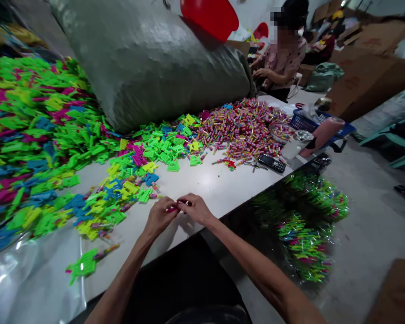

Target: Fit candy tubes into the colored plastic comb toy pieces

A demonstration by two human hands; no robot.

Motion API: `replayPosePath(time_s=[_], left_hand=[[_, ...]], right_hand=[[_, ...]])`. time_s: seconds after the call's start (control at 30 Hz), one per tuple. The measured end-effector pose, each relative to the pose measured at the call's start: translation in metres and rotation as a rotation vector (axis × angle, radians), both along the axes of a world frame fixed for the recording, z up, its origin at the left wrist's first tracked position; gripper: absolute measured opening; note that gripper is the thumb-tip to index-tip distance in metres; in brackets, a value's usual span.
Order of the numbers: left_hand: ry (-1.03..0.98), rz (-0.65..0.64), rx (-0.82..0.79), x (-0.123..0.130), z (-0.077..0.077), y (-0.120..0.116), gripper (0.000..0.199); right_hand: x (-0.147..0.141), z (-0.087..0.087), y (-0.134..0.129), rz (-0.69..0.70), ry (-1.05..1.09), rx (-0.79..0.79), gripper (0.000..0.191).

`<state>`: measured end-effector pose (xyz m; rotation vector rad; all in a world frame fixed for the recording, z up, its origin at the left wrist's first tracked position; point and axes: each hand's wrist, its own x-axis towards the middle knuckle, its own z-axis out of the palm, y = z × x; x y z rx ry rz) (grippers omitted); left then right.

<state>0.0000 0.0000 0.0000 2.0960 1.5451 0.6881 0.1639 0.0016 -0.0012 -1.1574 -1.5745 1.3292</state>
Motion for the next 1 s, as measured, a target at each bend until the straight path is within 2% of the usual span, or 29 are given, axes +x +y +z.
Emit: replayPosePath(time_s=[0.13, 0.23, 0.33, 0.47, 0.53, 0.67, 0.87, 1.0], left_hand=[[-0.336, 0.178, -0.198, 0.003, -0.022, -0.011, 0.023], [-0.401, 0.204, -0.163, 0.004, -0.029, -0.020, 0.039], [-0.300, 0.134, -0.030, 0.003, -0.023, -0.021, 0.040], [-0.056, -0.003, 0.082, -0.002, -0.013, -0.014, 0.017], [-0.047, -0.002, 0.054, -0.002, -0.014, -0.013, 0.014], [-0.141, 0.048, -0.061, 0.001, -0.021, -0.017, 0.012], [0.007, -0.094, -0.123, 0.002, -0.021, -0.011, 0.015], [0.087, -0.164, -0.113, 0.003, -0.015, -0.008, 0.016]], right_hand=[[0.005, -0.011, -0.005, 0.025, -0.134, 0.067, 0.020], [0.008, -0.010, -0.005, 0.039, -0.176, 0.061, 0.021], [0.009, -0.002, -0.006, 0.054, -0.105, -0.001, 0.024], [0.008, 0.000, -0.007, 0.098, -0.174, 0.081, 0.024], [0.009, -0.005, -0.006, 0.076, -0.199, 0.065, 0.023], [0.014, -0.009, -0.006, -0.008, -0.116, -0.034, 0.020], [0.024, 0.009, -0.004, 0.071, -0.105, 0.016, 0.019], [0.029, 0.013, 0.000, 0.120, -0.049, -0.068, 0.020]])
